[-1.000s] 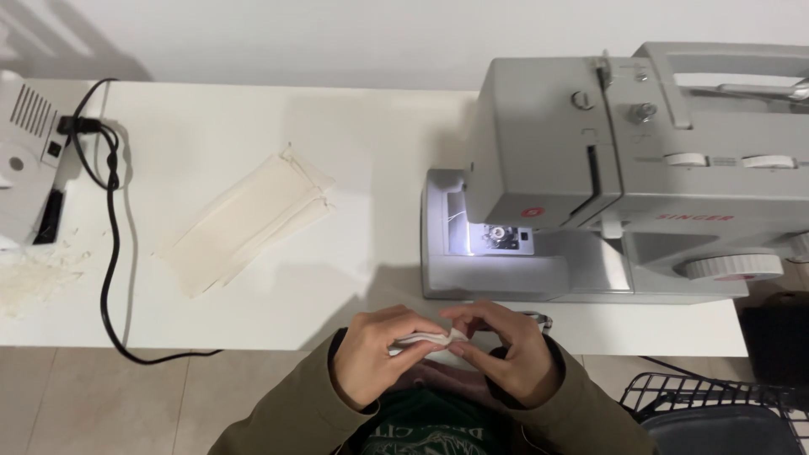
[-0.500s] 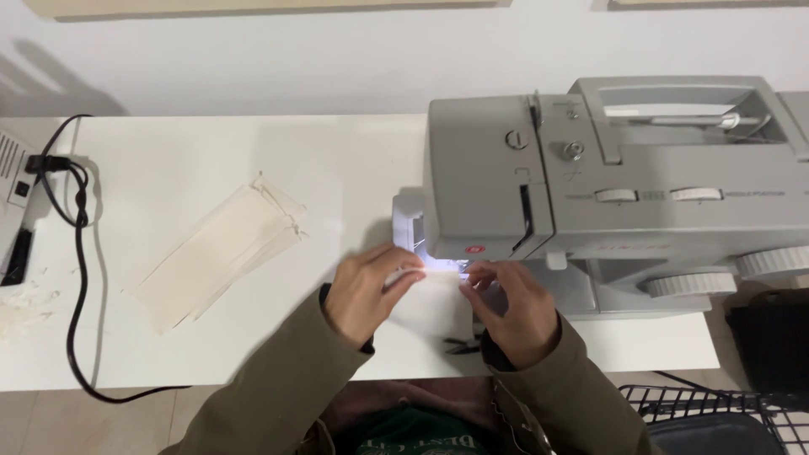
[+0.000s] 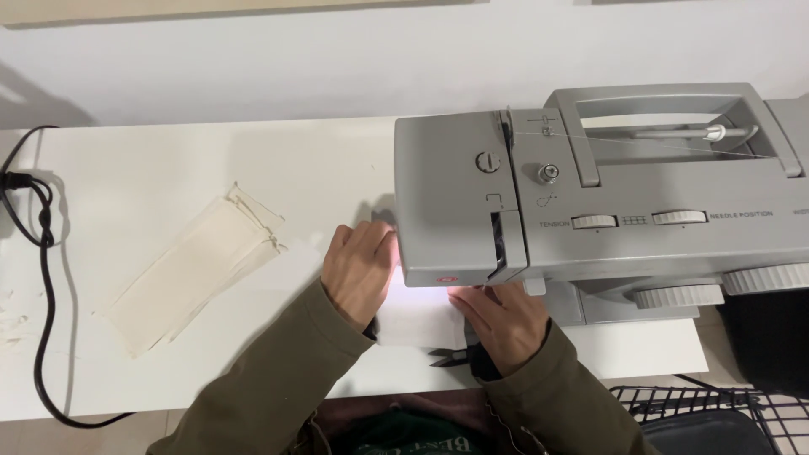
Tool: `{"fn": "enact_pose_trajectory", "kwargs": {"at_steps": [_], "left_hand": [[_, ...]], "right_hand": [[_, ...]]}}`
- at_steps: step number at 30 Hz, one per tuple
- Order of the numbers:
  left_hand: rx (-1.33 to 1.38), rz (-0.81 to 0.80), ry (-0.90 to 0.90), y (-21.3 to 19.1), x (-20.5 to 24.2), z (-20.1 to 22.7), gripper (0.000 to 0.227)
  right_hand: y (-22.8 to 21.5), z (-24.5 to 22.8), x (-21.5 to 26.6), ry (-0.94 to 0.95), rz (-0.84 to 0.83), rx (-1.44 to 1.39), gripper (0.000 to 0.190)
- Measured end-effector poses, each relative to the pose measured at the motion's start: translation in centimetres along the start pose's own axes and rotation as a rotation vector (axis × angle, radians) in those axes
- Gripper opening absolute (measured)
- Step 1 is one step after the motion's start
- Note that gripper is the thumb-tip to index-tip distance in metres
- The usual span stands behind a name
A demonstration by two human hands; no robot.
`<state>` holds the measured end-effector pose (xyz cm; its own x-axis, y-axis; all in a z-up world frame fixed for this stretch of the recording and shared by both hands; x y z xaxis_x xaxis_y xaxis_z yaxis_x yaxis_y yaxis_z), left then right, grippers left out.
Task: Sewing a white fabric face mask using a sewing machine and thread snips.
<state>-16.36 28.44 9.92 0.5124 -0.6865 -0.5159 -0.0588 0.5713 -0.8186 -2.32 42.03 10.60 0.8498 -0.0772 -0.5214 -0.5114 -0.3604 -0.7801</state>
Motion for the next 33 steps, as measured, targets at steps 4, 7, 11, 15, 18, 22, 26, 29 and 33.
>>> {"fn": "enact_pose_trajectory", "kwargs": {"at_steps": [4, 7, 11, 15, 18, 22, 26, 29, 33], "left_hand": [[-0.042, 0.009, -0.046, 1.0, 0.9, -2.8, 0.006], [-0.090, 0.051, -0.081, -0.5, 1.2, -4.6, 0.008], [-0.173, 0.117, -0.119, -3.7, 0.5, -6.3, 0.011], [-0.177, 0.152, -0.170, -2.5, 1.0, -10.2, 0.010], [-0.070, 0.042, -0.265, 0.8, 2.4, -13.7, 0.006], [-0.131, -0.025, -0.142, -1.3, 2.3, -9.1, 0.022], [1.414, 0.047, -0.429, 0.7, 5.3, -3.6, 0.033], [0.100, -0.144, 0.196, -1.0, 5.3, 6.4, 0.040], [0.185, -0.234, 0.120, -1.8, 3.6, 6.7, 0.054]], "right_hand": [[-1.2, -0.7, -0.5, -0.101, 0.034, -0.025, 0.020], [-1.3, -0.3, -0.5, -0.127, 0.007, -0.018, 0.024], [-1.1, -0.2, -0.6, -0.189, 0.017, 0.106, 0.032], [-0.5, 0.2, -0.4, -0.226, 0.051, 0.102, 0.035], [-0.6, 0.2, -0.6, -0.186, 0.062, 0.031, 0.034], [0.4, 0.9, 0.0, -0.129, -0.013, 0.084, 0.037], [2.7, 3.7, 2.0, -0.022, -0.164, 0.145, 0.036], [0.1, 0.9, 0.0, -0.110, -0.012, -0.023, 0.036], [0.6, 2.3, 0.3, 0.051, -0.103, -0.080, 0.028]]}}
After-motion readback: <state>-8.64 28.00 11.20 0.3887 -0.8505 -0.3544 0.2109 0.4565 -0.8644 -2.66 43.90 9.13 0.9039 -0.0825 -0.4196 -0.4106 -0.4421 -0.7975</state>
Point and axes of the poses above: each hand's wrist, its own x-axis away from the middle knuckle, its own y-axis out of the palm, z = x × y, the point moved 7 cm from there along -x, towards the middle knuckle, and after that the axes turned 3 degrees about -y, right-handed, at the moved point
